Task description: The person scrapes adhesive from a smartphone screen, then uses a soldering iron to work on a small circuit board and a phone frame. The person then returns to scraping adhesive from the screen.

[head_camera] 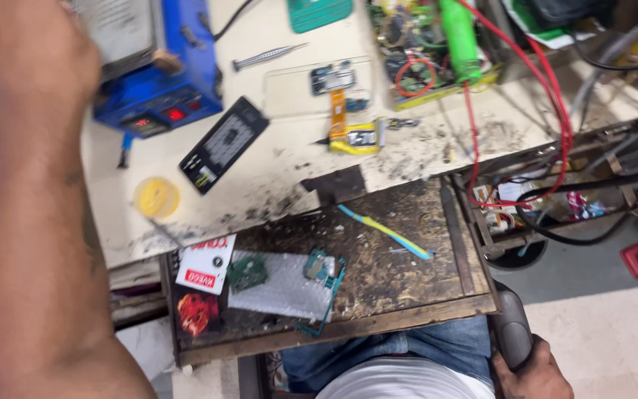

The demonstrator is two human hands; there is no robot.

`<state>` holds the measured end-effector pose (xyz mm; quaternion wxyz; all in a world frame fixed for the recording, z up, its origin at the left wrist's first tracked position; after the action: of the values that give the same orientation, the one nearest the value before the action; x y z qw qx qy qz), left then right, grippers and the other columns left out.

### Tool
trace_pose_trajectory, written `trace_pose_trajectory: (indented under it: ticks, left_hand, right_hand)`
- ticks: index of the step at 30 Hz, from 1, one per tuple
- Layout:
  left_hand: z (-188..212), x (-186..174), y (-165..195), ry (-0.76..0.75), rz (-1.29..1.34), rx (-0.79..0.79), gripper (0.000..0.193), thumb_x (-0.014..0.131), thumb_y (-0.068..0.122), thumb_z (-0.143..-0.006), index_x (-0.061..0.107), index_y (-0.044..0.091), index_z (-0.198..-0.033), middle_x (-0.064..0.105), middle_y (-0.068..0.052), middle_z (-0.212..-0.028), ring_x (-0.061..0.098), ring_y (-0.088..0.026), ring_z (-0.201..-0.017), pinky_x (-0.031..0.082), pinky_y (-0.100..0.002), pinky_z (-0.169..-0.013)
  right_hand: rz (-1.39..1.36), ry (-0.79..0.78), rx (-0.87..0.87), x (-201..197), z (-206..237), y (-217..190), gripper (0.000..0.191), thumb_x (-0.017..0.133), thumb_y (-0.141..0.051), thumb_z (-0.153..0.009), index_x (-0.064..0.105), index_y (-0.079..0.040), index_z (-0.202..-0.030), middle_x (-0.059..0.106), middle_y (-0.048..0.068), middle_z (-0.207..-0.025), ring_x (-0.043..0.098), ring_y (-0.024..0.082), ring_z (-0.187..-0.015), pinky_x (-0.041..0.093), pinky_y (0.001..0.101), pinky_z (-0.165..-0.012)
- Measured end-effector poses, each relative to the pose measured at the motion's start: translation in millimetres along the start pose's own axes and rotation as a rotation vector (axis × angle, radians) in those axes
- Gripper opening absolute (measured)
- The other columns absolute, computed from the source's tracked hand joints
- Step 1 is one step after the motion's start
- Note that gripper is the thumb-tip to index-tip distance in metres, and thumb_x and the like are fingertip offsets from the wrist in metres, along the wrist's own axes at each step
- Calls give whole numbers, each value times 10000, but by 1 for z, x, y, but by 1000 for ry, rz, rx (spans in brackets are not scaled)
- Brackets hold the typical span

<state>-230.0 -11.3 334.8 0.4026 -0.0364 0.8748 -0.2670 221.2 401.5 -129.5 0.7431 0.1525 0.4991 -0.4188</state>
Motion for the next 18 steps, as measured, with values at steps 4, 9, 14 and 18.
trace_pose_trajectory:
  ticks: [4, 9, 14, 18]
  left_hand:
    - [65, -17, -32, -17, 501, -273, 262, 661, 182, -1103, 619, -31, -1250, 639, -269, -883, 600, -441, -803, 493, -511, -736]
    - [155, -22, 4, 97, 1738, -374, 360, 593, 256, -1186, 546, 28, -1460, 679, -99, -1298, 611, -174, -1148, 497, -323, -1107]
    - [215, 9, 83, -41, 2789, -667, 459, 533, 260, -1085, 442, 72, -1494, 588, -169, -1405, 615, -356, -1281, 558, -617, -1048]
    - [237, 4, 139, -261, 3260, -539, 641, 325, 470, -1163, 353, 32, -1630, 498, -219, -1568, 594, -402, -1328, 519, -540, -1101]
  right_hand:
    - [-136, 53, -111, -10, 14, -17, 964, 840, -489, -685, 523, 12, -1444, 716, 318, -1120, 758, 443, -1007, 603, 494, -921]
    - [-177, 19, -152, -1, 19, -27, 1028, 853, -571, -689, 513, 70, -1417, 730, 331, -1069, 780, 439, -962, 624, 485, -890]
    - [-5, 109, -303, -26, 29, -44, 798, 810, -521, -766, 634, -24, -1365, 744, 243, -1121, 775, 350, -943, 610, 475, -863]
    - [-113, 372, -370, -90, 40, -46, 585, 752, -375, -959, 625, -9, -1397, 706, 230, -1145, 747, 283, -811, 585, 402, -741]
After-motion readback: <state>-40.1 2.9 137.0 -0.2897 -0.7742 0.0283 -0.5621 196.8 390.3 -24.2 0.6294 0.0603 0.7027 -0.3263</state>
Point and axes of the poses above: each hand's wrist, its own z-axis away from the middle knuckle, its own x-axis out of the palm, y = z × x, the point moved 10 cm from there along -z, towards the middle knuckle
